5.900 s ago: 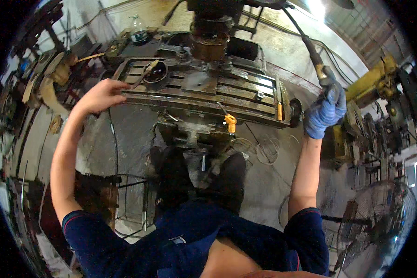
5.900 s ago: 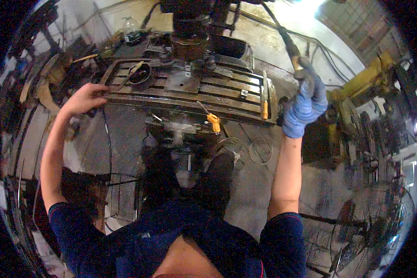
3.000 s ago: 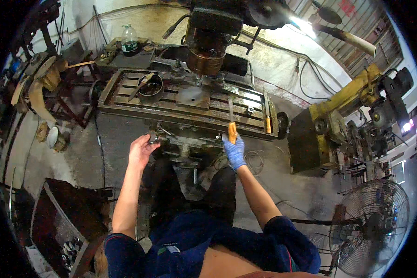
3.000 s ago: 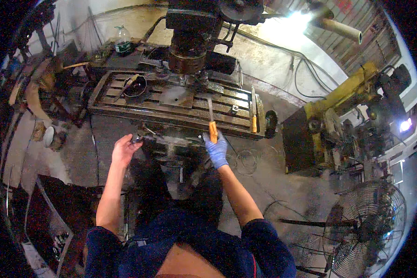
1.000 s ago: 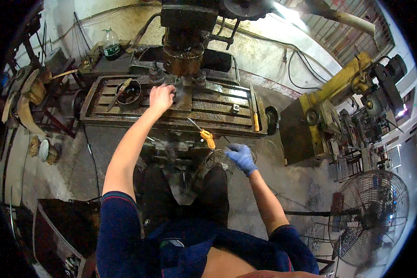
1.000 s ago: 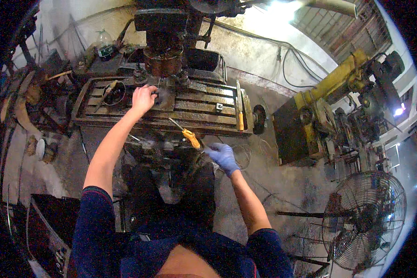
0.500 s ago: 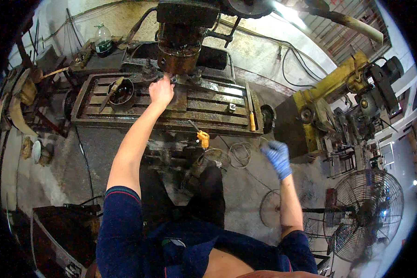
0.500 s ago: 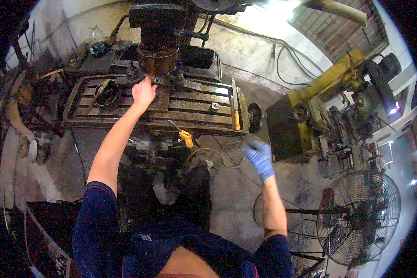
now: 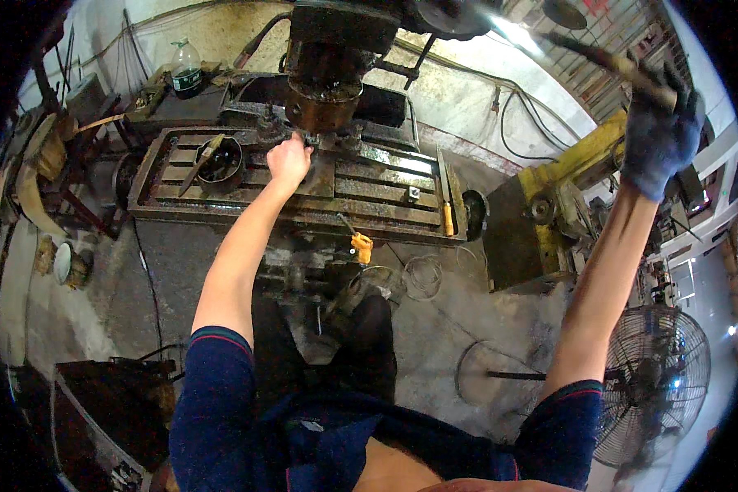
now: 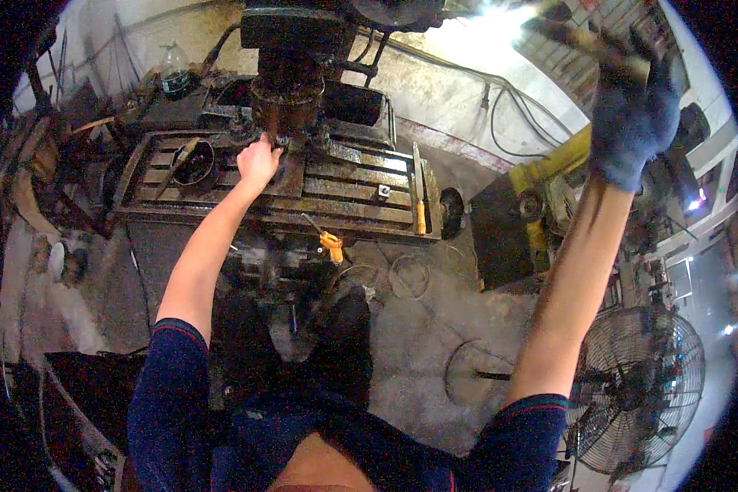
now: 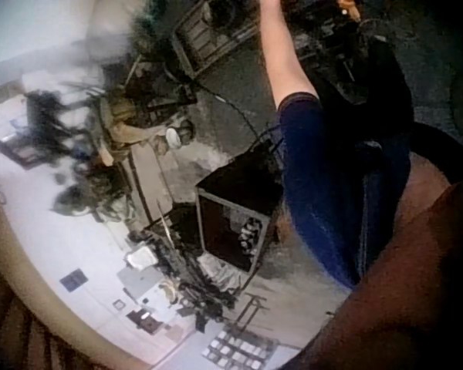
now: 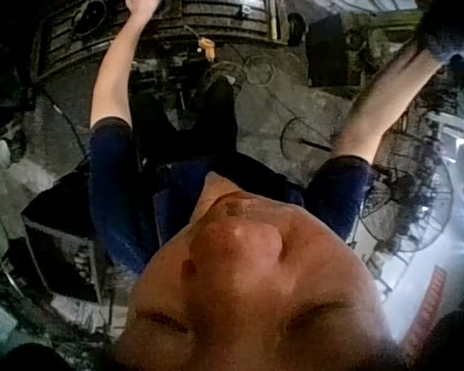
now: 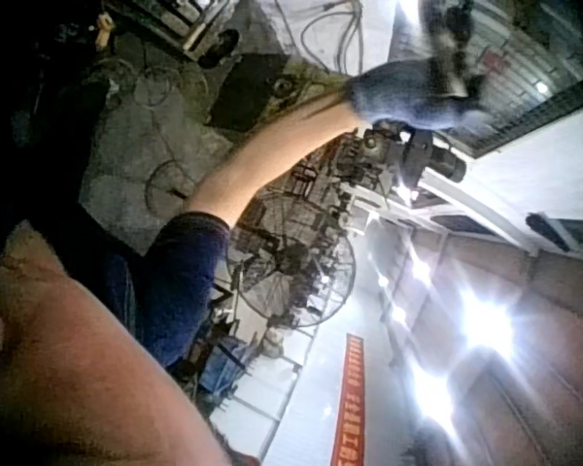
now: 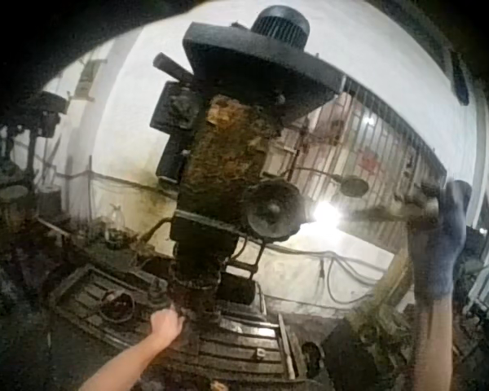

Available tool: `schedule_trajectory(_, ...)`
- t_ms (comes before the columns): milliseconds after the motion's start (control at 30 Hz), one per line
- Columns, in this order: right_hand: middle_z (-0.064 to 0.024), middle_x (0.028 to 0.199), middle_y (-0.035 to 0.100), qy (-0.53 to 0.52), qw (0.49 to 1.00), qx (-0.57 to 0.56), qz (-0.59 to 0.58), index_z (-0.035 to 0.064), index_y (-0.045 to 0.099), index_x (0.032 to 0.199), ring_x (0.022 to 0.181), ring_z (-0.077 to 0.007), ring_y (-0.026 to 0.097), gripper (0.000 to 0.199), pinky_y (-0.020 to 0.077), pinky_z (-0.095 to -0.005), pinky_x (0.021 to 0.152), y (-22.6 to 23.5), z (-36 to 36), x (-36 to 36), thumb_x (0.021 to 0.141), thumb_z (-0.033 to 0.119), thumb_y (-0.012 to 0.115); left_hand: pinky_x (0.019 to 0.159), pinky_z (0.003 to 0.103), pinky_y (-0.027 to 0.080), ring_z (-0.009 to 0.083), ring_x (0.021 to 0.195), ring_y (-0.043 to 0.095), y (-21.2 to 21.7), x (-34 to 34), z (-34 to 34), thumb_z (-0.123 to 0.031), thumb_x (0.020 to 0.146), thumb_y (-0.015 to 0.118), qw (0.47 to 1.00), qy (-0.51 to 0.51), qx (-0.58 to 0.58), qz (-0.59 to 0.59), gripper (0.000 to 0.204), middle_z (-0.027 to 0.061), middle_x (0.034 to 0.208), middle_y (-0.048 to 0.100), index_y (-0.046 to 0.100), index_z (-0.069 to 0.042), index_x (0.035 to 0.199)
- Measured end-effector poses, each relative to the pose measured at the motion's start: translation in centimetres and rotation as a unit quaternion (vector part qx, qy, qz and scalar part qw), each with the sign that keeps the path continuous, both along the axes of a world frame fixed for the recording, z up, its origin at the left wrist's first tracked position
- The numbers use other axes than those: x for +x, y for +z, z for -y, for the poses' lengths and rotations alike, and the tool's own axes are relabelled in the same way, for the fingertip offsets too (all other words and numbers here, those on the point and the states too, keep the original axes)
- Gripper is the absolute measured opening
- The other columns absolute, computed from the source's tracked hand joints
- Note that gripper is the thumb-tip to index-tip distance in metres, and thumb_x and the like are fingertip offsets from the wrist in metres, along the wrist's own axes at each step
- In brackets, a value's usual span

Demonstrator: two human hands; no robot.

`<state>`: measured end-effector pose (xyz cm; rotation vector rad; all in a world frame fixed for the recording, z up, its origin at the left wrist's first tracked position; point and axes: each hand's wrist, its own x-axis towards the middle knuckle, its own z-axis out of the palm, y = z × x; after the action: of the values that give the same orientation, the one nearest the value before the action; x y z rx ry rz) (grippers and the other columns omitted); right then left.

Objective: The person deburrs small metal parts with a tool. They pick the parts from a container and place them on the table of a machine.

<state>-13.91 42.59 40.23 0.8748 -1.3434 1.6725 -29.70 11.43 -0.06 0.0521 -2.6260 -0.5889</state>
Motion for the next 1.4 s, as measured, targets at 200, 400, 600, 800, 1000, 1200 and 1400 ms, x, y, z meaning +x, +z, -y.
schedule_trajectory(200, -0.0177, 0.096, 0.06, -0.09, 0.994, 0.06, -0.032, -0.0005, 0.058, 0.097, 0.095, -0.0282, 0.056, 0.038, 0.0387, -0.0403, 0.092, -10.3, -1.8, 2.1, 0.09, 0.033, 0.043, 0.059, 0.044, 0.049, 0.0343, 0.066, 0.062, -0.3, 0.0, 0.4, -0.03, 0.074, 0.064, 1.0, -0.008, 0.007, -0.003, 0.033, 0.0163, 0.067, 0.062, 0.053, -0.003, 0.089)
schedule_trajectory(400, -0.0142, 0.092, 0.061, -0.119, 0.989, 0.066, -0.06, 0.0018, 0.06, 0.087, 0.098, -0.0301, 0.055, 0.032, 0.0288, -0.0474, 0.102, -15.4, 0.0, 3.1, 0.09, 0.027, 0.041, 0.061, 0.044, 0.049, 0.0337, 0.069, 0.062, 0.4, 0.1, -0.1, -0.032, 0.074, 0.064, 1.0, -0.012, 0.019, 0.013, 0.033, 0.0157, 0.07, 0.063, 0.053, -0.004, 0.088)
schedule_trajectory(600, -0.0126, 0.089, 0.06, -0.129, 0.986, 0.08, -0.063, 0.0016, 0.057, 0.084, 0.099, -0.0279, 0.055, 0.025, 0.0304, -0.0521, 0.1, -14.6, 0.4, 3.0, 0.086, 0.02, 0.041, 0.064, 0.044, 0.049, 0.0344, 0.073, 0.062, 0.9, 0.2, 0.2, -0.032, 0.074, 0.064, 0.998, -0.01, 0.037, 0.045, 0.033, 0.0162, 0.074, 0.063, 0.056, -0.004, 0.09)
schedule_trajectory(800, -0.0146, 0.092, 0.061, -0.24, 0.956, 0.152, -0.074, -0.0018, 0.057, 0.084, 0.092, -0.0273, 0.057, 0.031, 0.0333, -0.0492, 0.099, -12.6, 0.1, 2.5, 0.086, 0.022, 0.038, 0.07, 0.044, 0.048, 0.0343, 0.081, 0.061, 1.3, -0.3, 0.9, -0.033, 0.072, 0.066, 0.997, -0.04, 0.025, 0.063, 0.034, 0.0176, 0.082, 0.063, 0.06, -0.003, 0.086)
schedule_trajectory(1000, -0.0154, 0.088, 0.063, -0.335, 0.933, 0.133, -0.013, -0.0041, 0.062, 0.086, 0.09, -0.0257, 0.059, 0.039, 0.0422, -0.0363, 0.085, -12.1, 1.0, 3.4, 0.086, 0.031, 0.044, 0.071, 0.043, 0.048, 0.034, 0.084, 0.06, 0.9, -1.1, 1.2, -0.033, 0.069, 0.069, 0.994, -0.02, 0.066, 0.08, 0.035, 0.0183, 0.085, 0.062, 0.061, -0.001, 0.081)
schedule_trajectory(1200, -0.0157, 0.09, 0.062, -0.269, 0.957, 0.097, -0.055, -0.0022, 0.06, 0.085, 0.087, -0.022, 0.057, 0.031, 0.0397, -0.0314, 0.082, -15.0, 0.3, 3.1, 0.088, 0.02, 0.04, 0.07, 0.042, 0.048, 0.0337, 0.081, 0.06, 1.3, -0.9, 0.7, -0.033, 0.069, 0.069, 0.996, -0.02, 0.053, 0.074, 0.034, 0.0178, 0.084, 0.063, 0.062, -0.002, 0.08)
schedule_trajectory(1400, -0.0161, 0.089, 0.063, -0.27, 0.957, 0.101, -0.009, -0.0056, 0.062, 0.087, 0.092, -0.0302, 0.059, 0.038, 0.0404, -0.0391, 0.088, -12.3, 0.6, 3.3, 0.084, 0.031, 0.051, 0.069, 0.042, 0.049, 0.0337, 0.08, 0.061, 1.2, -1.0, 0.8, -0.032, 0.068, 0.07, 0.996, -0.007, 0.066, 0.064, 0.034, 0.0175, 0.081, 0.063, 0.062, -0.001, 0.079)
